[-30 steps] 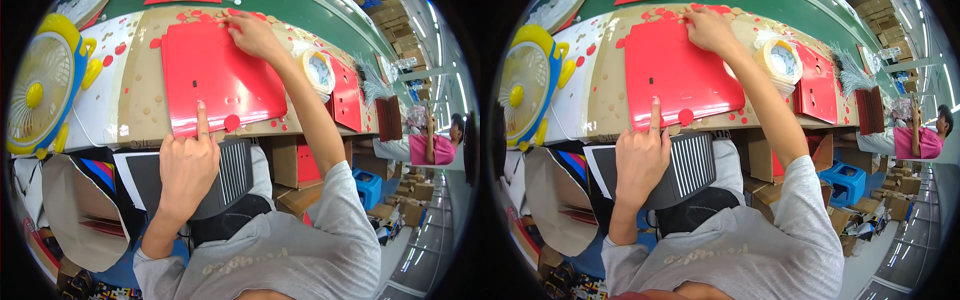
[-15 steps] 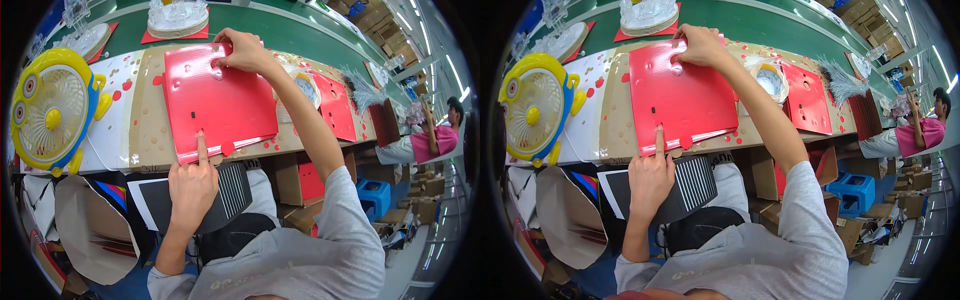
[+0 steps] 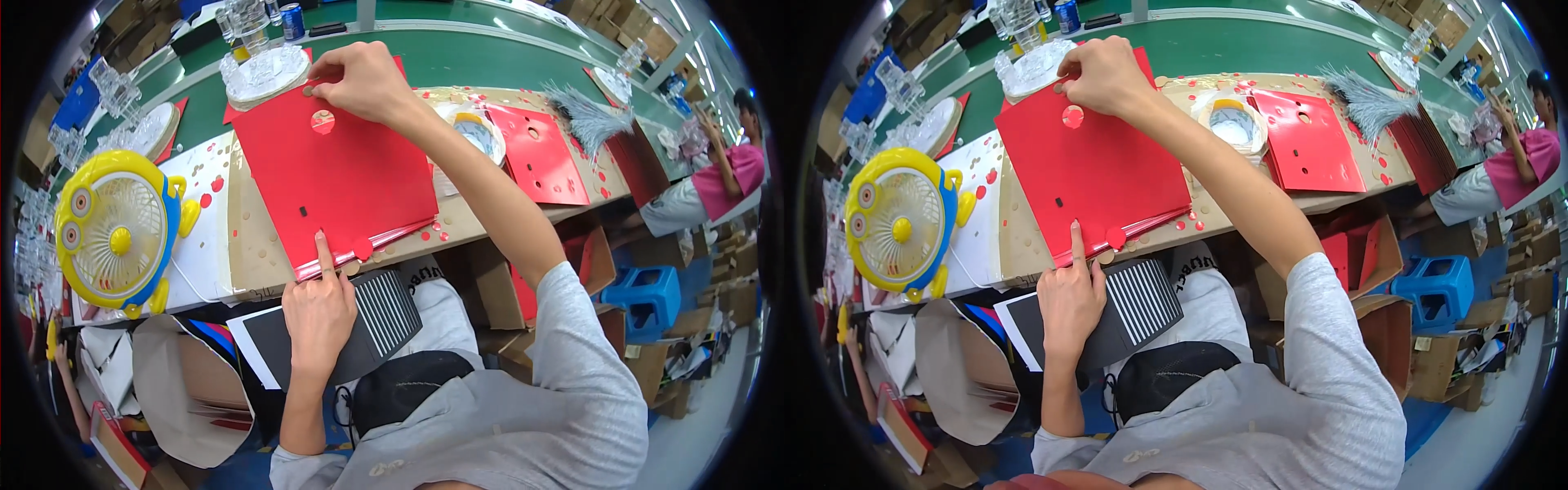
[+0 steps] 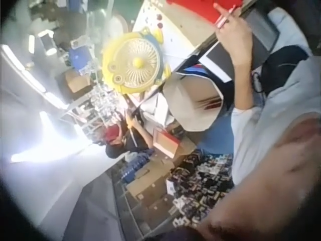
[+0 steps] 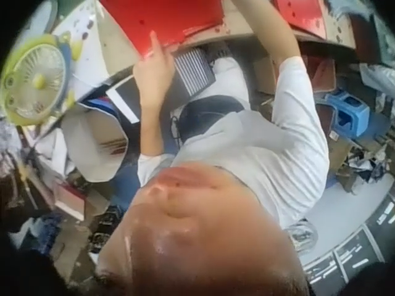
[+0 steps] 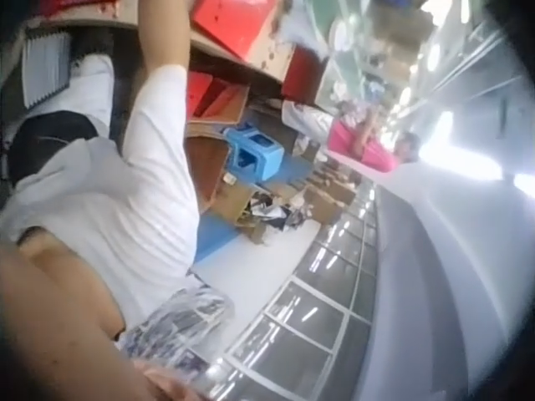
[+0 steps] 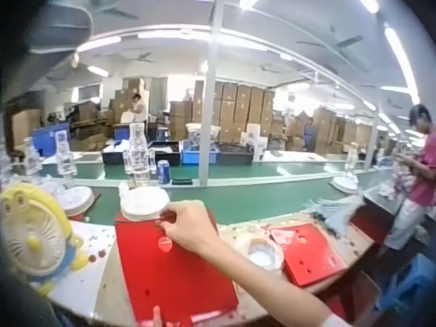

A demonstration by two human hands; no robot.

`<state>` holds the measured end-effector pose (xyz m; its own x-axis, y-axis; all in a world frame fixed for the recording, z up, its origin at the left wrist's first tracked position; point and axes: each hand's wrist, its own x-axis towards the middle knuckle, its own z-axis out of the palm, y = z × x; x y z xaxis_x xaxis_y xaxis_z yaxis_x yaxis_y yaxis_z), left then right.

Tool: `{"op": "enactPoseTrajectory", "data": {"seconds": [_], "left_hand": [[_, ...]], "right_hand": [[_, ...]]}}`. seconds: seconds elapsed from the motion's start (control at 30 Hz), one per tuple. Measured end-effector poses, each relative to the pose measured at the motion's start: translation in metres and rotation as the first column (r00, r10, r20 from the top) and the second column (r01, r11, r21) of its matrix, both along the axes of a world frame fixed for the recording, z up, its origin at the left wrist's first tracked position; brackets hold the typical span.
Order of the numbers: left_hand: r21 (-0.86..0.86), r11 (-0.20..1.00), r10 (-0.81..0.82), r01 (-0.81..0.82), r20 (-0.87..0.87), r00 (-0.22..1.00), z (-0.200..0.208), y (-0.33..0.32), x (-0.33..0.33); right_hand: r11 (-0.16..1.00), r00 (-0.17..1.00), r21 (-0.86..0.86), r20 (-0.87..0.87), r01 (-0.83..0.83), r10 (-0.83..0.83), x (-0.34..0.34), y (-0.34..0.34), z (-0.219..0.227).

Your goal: The person assembles product housings by hand, applying white components to a red plastic housing using a cardboard template, then fitting a black louvered grille into the housing.

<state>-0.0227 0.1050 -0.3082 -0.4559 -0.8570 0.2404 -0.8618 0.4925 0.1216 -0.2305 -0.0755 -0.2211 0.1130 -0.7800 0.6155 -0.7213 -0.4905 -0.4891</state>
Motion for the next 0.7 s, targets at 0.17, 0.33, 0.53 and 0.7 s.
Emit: {"op": "enactPoseTrajectory", "data": {"seconds": [0.17,0.33,0.53,0.7], "left_hand": [[-0.027,1.000,0.000,0.001,0.033,0.999,0.000,0.003,-0.002],[-0.044,0.999,-0.005,0.006,0.036,0.999,0.001,0.004,-0.001],[0.047,0.999,0.019,-0.021,0.037,0.999,0.003,0.005,0.005],[-0.045,0.963,-0.269,0.266,-0.198,0.943,0.009,0.016,0.011]], "right_hand": [[0.971,0.961,-0.236,-0.263,0.025,-0.089,0.004,0.018,0.000],[0.968,0.987,-0.245,-0.139,0.047,-0.083,-0.003,0.038,0.004],[0.750,0.878,-0.601,-0.161,0.275,-0.451,0.020,0.063,-0.003],[0.626,0.807,-0.688,-0.099,0.367,-0.582,-0.037,0.064,0.023]]}}
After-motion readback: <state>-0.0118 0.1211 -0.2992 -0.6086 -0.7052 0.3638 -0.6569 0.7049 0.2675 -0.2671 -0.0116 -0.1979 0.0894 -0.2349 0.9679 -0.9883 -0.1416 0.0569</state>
